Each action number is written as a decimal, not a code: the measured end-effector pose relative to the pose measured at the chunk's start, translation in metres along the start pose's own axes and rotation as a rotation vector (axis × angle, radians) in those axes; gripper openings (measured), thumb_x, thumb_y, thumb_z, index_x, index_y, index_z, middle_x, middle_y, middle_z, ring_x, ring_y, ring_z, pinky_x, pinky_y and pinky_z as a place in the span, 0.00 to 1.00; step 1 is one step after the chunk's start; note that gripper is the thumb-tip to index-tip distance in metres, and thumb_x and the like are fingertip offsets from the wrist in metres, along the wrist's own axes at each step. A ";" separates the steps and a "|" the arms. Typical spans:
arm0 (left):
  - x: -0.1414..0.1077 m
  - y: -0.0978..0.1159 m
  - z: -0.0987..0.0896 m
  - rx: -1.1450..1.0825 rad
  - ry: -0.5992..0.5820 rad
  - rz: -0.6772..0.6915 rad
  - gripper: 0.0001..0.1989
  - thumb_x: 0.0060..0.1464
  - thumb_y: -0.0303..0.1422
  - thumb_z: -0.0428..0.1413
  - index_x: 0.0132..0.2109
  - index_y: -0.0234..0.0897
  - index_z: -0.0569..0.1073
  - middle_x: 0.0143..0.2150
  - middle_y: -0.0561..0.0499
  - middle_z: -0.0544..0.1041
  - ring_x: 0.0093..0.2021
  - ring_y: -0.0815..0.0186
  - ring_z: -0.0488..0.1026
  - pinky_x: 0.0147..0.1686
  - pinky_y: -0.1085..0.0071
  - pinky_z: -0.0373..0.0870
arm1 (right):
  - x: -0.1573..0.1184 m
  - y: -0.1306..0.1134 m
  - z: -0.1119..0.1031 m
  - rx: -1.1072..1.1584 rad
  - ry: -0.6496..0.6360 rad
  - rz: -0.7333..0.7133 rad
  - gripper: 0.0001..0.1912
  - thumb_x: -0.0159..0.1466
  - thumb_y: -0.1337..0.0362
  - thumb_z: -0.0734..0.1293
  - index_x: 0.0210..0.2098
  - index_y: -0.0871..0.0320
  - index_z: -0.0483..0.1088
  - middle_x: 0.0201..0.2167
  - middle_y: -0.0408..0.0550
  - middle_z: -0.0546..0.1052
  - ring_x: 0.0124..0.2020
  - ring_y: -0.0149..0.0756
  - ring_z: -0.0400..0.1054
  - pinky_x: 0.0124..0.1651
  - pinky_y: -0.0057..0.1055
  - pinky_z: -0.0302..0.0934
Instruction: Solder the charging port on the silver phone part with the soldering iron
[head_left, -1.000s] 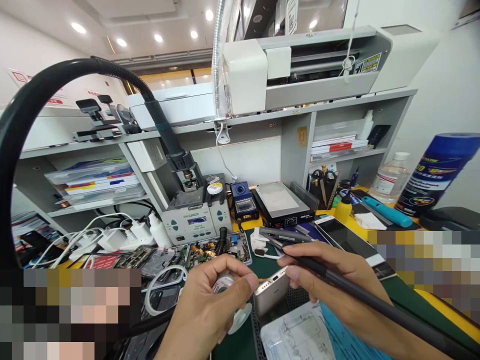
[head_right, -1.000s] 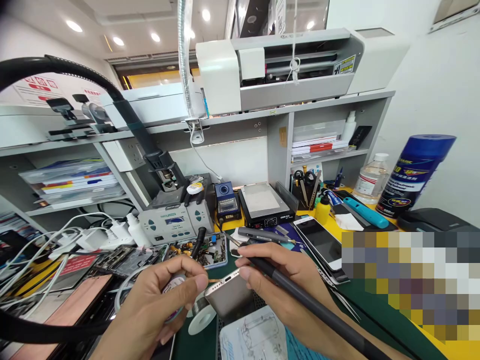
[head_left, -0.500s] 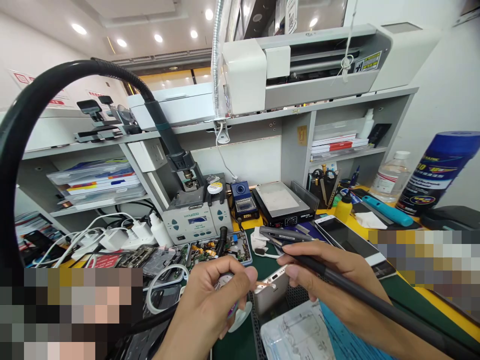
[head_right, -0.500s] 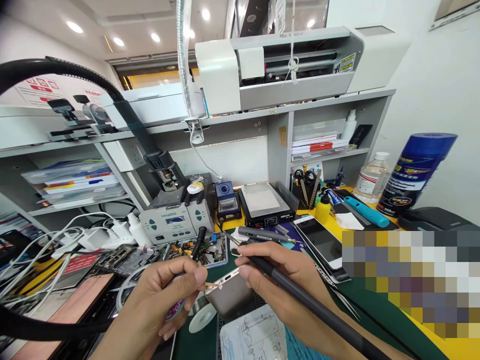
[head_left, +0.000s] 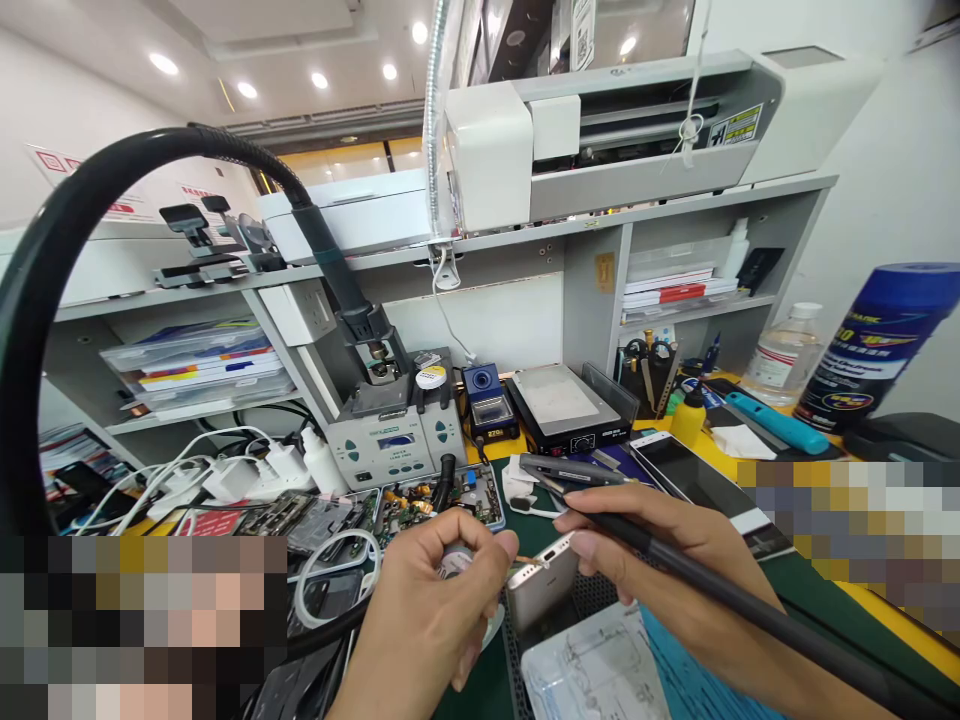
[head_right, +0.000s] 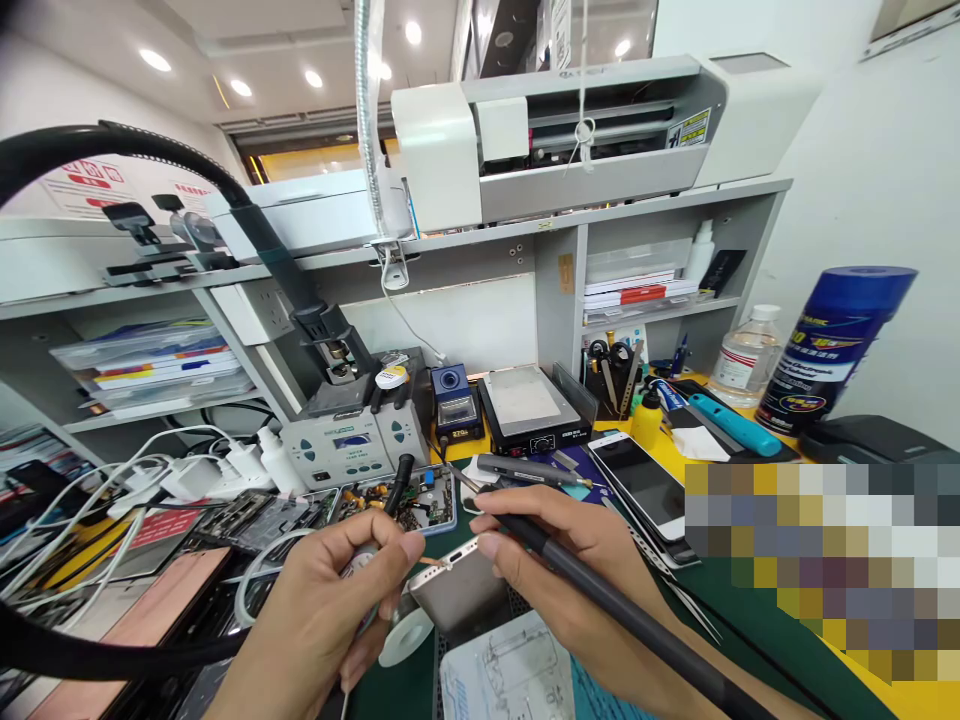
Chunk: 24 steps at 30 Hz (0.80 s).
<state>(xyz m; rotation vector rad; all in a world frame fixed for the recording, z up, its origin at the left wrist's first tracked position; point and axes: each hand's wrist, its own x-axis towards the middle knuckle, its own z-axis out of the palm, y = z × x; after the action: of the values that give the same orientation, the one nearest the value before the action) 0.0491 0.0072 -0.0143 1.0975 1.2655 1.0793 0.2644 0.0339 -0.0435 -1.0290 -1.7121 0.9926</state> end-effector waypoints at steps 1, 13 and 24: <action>-0.001 -0.001 0.001 -0.008 0.002 -0.003 0.25 0.51 0.53 0.65 0.27 0.38 0.66 0.16 0.62 0.64 0.10 0.81 0.52 0.12 0.81 0.47 | 0.000 0.000 0.000 0.003 0.002 -0.001 0.13 0.70 0.56 0.70 0.53 0.43 0.77 0.44 0.44 0.84 0.26 0.30 0.73 0.28 0.27 0.70; -0.011 -0.016 0.012 0.110 0.211 0.078 0.27 0.51 0.55 0.64 0.24 0.40 0.65 0.15 0.59 0.65 0.10 0.76 0.55 0.11 0.78 0.47 | 0.000 -0.003 0.001 -0.007 0.027 -0.032 0.12 0.69 0.57 0.71 0.51 0.46 0.78 0.43 0.45 0.85 0.23 0.30 0.73 0.25 0.27 0.70; -0.014 -0.025 0.012 0.077 0.241 0.179 0.26 0.53 0.55 0.63 0.23 0.40 0.66 0.16 0.57 0.65 0.14 0.75 0.54 0.12 0.78 0.50 | 0.002 -0.001 0.002 -0.004 0.029 -0.026 0.12 0.69 0.57 0.71 0.52 0.43 0.78 0.43 0.43 0.84 0.24 0.29 0.72 0.26 0.25 0.70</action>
<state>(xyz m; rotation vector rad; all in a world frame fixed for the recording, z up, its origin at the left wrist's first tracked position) 0.0604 -0.0110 -0.0365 1.1820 1.4277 1.3390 0.2621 0.0350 -0.0425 -1.0166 -1.6998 0.9537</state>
